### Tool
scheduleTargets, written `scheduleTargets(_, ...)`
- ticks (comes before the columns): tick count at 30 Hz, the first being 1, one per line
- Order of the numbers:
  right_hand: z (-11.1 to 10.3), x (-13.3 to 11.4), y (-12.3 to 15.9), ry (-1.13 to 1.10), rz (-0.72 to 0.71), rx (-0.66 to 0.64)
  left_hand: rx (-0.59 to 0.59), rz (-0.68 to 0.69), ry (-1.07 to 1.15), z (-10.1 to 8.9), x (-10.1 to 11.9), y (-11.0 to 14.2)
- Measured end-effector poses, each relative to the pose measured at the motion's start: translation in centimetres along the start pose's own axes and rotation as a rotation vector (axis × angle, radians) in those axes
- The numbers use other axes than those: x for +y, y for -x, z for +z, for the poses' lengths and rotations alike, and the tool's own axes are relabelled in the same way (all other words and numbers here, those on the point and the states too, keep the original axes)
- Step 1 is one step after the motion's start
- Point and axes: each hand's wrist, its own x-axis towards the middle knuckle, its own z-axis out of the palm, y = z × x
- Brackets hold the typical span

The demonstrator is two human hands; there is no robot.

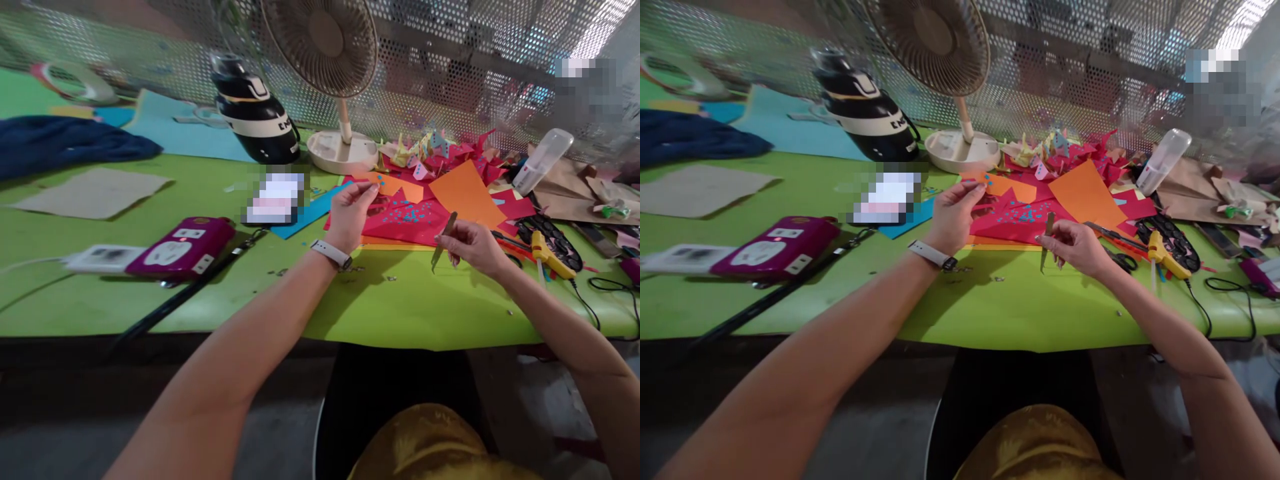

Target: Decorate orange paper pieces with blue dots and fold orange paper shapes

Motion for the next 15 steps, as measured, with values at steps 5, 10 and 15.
scheduleTargets(5,-1.2,0.4,-0.6,0.253,0.021,-0.087,0.003,-0.013,-0.001,0.2,0.1,0.1)
scheduleTargets(10,-1.7,-0.2,-2.9,0.109,0.080,0.016,0.021,-0.044,0.023,0.2,0.2,0.1)
scheduleTargets(15,-0.4,0.8,-6.1,-0.147,0.170,0.267,0.104,-0.084,0.067,0.0,0.0,-0.2)
